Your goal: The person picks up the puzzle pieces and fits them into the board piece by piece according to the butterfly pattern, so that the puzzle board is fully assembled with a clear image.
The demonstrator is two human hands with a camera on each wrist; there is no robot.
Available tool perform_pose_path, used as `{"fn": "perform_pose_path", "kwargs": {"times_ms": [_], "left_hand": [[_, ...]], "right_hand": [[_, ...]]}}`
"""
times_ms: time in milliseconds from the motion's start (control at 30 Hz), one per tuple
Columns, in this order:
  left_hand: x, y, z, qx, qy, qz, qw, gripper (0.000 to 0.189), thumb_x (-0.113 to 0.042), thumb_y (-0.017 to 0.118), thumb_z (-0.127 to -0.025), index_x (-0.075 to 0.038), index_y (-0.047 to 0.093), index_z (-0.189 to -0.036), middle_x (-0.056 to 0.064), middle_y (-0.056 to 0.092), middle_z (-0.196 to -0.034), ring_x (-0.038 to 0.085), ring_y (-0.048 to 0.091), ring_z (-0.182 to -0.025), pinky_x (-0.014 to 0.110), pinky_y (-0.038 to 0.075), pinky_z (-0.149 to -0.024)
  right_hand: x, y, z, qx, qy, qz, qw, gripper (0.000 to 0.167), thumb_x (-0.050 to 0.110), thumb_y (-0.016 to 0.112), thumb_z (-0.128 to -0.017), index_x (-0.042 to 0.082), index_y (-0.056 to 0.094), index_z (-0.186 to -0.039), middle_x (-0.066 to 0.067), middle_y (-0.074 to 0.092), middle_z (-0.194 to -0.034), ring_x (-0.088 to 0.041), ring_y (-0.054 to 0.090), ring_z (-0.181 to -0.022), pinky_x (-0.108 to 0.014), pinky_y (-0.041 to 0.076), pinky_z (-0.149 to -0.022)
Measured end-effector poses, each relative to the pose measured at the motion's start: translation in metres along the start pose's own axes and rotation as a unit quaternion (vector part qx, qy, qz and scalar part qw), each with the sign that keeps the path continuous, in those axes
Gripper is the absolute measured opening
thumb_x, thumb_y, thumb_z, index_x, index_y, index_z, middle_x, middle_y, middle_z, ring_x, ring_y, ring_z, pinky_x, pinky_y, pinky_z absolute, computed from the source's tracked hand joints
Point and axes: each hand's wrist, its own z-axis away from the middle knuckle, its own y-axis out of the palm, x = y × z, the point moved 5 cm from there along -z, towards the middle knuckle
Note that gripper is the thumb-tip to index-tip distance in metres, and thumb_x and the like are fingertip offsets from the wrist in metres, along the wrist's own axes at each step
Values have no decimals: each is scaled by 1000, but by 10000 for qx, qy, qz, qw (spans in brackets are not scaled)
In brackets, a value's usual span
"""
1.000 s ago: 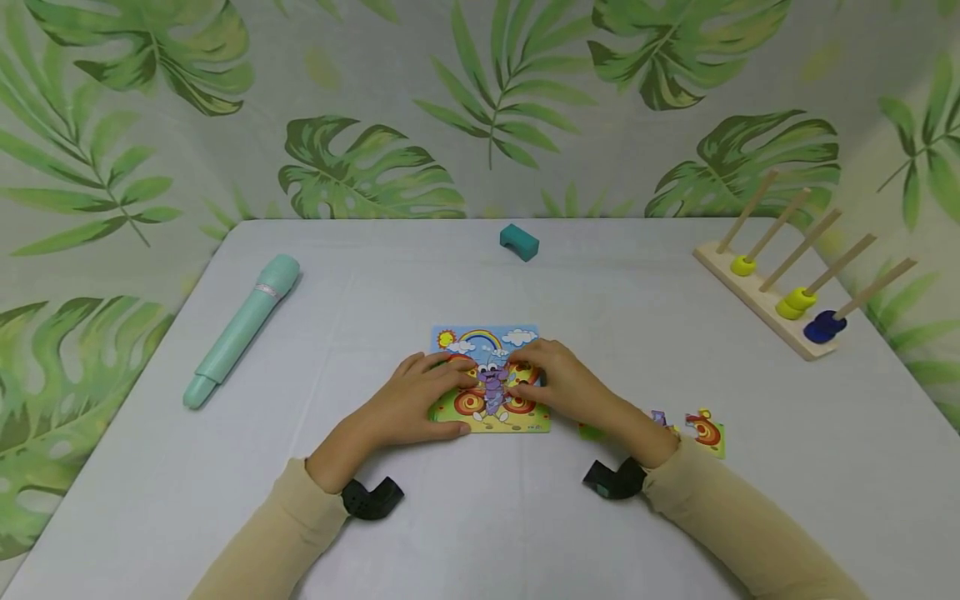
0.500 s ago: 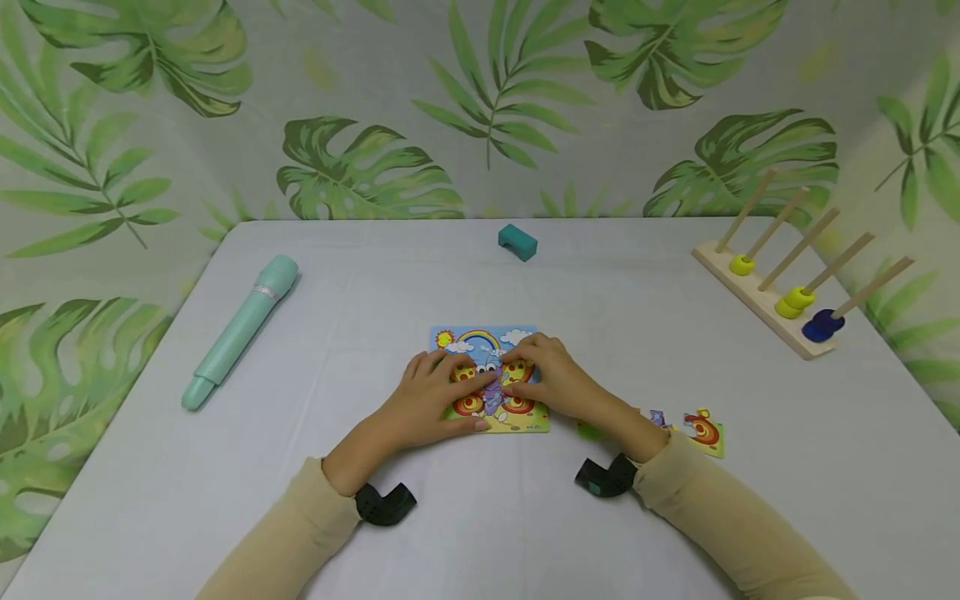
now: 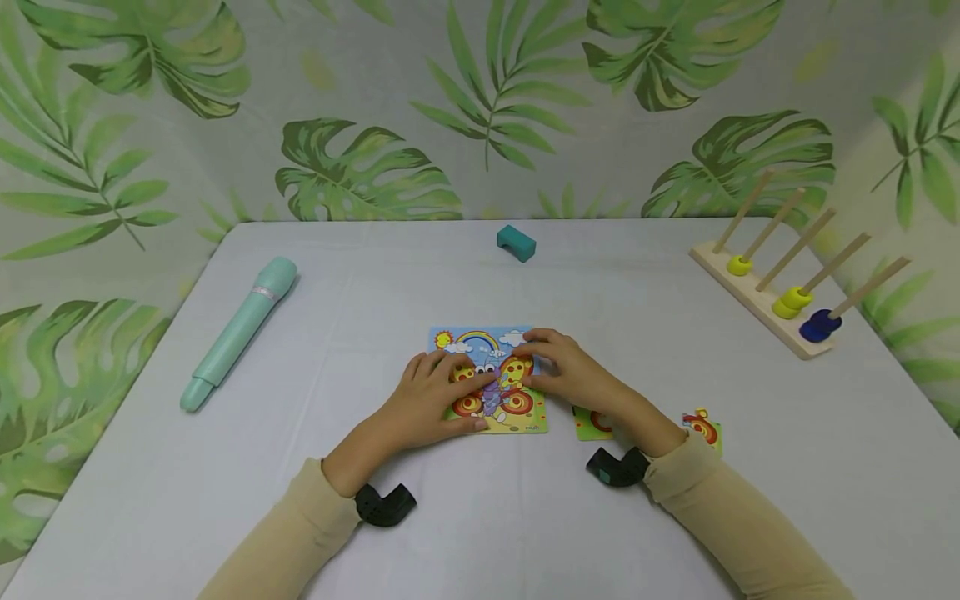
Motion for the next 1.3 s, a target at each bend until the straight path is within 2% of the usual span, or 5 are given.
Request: {"fn": "perform_pose_path", "kwargs": {"times_ms": [267, 567, 833, 1033, 1300], "left_hand": [[7, -1, 6, -5, 4, 459, 9989, 68, -67, 41, -80, -31, 36, -138, 3, 32, -136, 25, 23, -126, 46, 17, -102], [29, -10, 35, -188, -260, 1079, 9936, 78, -58, 57, -78, -14, 36, -138, 6, 28, -141, 24, 22, -130, 46, 21, -102], [34, -7, 43, -150, -455, 1203, 9916, 80, -62, 56, -76, -14, 37, -138, 3, 26, -144, 27, 21, -130, 47, 18, -103], [35, -7, 42, -141, -494, 1244, 9909, 81, -64, 54, -75, -15, 37, -138, 2, 26, -144, 25, 20, -131, 46, 17, -103], [35, -6, 43, -116, -515, 1212, 9912, 81, -63, 55, -75, -15, 37, -138, 1, 25, -144, 25, 19, -131, 46, 17, -103]], "right_hand": [[1, 0, 0, 77, 6, 94, 9999, 47, 28, 67, -81, 12, 56, -123, -13, 34, -137, -35, 25, -126, -55, 22, -99], [0, 2, 0, 58, 135, 140, 9998, 47, 28, 68, -80, 13, 55, -124, -11, 34, -138, -34, 24, -127, -53, 22, -100], [6, -5, 4, 142, 240, -13, 9996, 54, 32, 66, -81, 12, 49, -129, -11, 29, -140, -33, 22, -129, -53, 21, -101], [20, -27, 22, 5, 235, -458, 9987, 62, 32, 67, -81, 12, 41, -134, -7, 29, -140, -27, 26, -128, -49, 26, -100], [22, -49, 62, -385, -25, -316, 9988, 65, 26, 72, -77, 15, 41, -132, 0, 39, -133, -23, 36, -120, -48, 33, -95]]}}
